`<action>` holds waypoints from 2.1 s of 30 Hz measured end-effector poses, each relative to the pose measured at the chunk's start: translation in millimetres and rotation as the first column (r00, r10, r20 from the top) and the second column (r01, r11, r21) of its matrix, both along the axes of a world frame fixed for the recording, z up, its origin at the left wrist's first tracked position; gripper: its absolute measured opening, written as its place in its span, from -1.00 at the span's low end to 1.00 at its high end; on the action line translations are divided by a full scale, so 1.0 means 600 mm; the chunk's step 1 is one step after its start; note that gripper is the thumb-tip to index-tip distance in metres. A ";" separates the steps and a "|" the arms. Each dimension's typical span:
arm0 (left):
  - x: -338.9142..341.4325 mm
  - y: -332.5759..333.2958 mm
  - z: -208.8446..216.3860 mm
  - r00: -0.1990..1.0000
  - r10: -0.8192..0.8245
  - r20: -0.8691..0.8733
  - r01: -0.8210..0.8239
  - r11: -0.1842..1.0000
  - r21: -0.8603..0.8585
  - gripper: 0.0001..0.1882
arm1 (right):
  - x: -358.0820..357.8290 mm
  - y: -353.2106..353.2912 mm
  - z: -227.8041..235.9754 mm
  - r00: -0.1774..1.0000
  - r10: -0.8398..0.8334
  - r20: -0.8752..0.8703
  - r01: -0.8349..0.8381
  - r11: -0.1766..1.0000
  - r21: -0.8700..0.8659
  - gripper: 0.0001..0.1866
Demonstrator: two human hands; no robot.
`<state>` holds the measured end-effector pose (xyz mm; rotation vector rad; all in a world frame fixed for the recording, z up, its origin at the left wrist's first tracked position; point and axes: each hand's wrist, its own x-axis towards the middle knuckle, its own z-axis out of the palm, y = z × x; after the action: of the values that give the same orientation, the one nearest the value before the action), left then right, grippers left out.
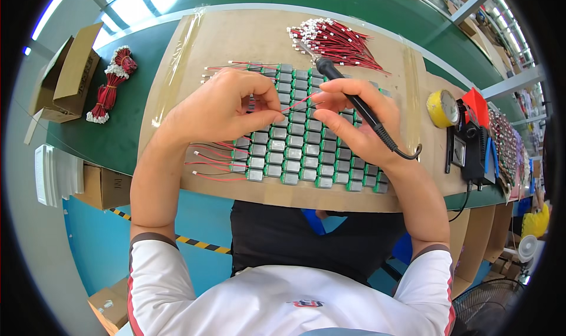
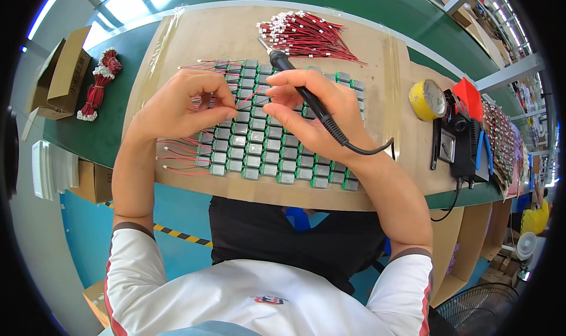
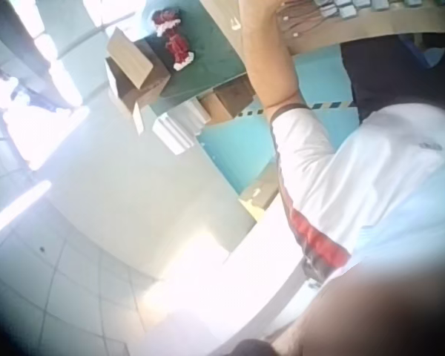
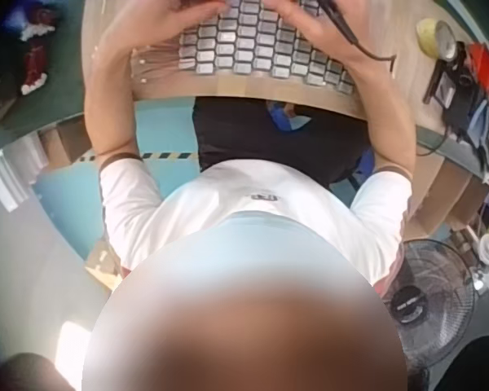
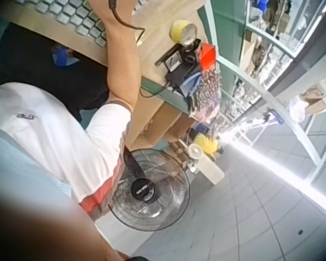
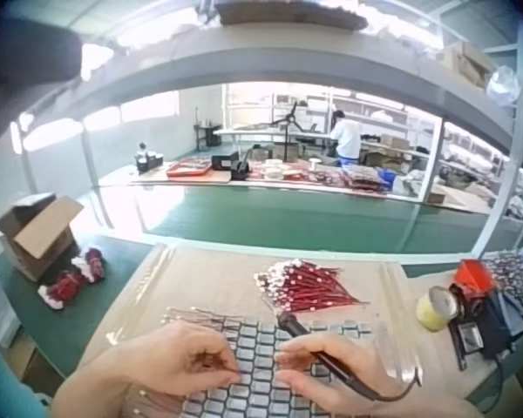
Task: The person solders red and white wires onto small electronic components arranged on a cardboard base, using a soldering iron and solder wire.
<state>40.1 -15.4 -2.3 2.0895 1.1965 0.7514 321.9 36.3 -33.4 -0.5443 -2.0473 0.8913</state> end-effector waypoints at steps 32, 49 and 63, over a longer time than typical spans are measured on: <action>0.012 -0.004 -0.003 0.997 0.011 0.082 0.002 0.987 -0.159 -0.94 | -0.028 -0.015 -0.016 0.995 0.068 -0.066 -0.061 0.992 0.107 -0.74; -0.025 0.014 -0.012 0.991 0.135 -0.008 -0.135 0.986 -0.096 -0.90 | 0.071 0.048 0.046 0.997 -0.033 0.067 0.009 0.942 0.334 -0.52; -0.029 0.019 -0.033 0.988 -0.004 -0.153 0.023 0.992 0.126 -0.86 | 0.065 -0.012 -0.014 0.998 0.032 0.063 -0.046 0.969 0.244 -0.64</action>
<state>22.8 -4.3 -21.8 2.2929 1.2427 0.6882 360.8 29.0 -42.0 -0.4001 -2.1890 0.6377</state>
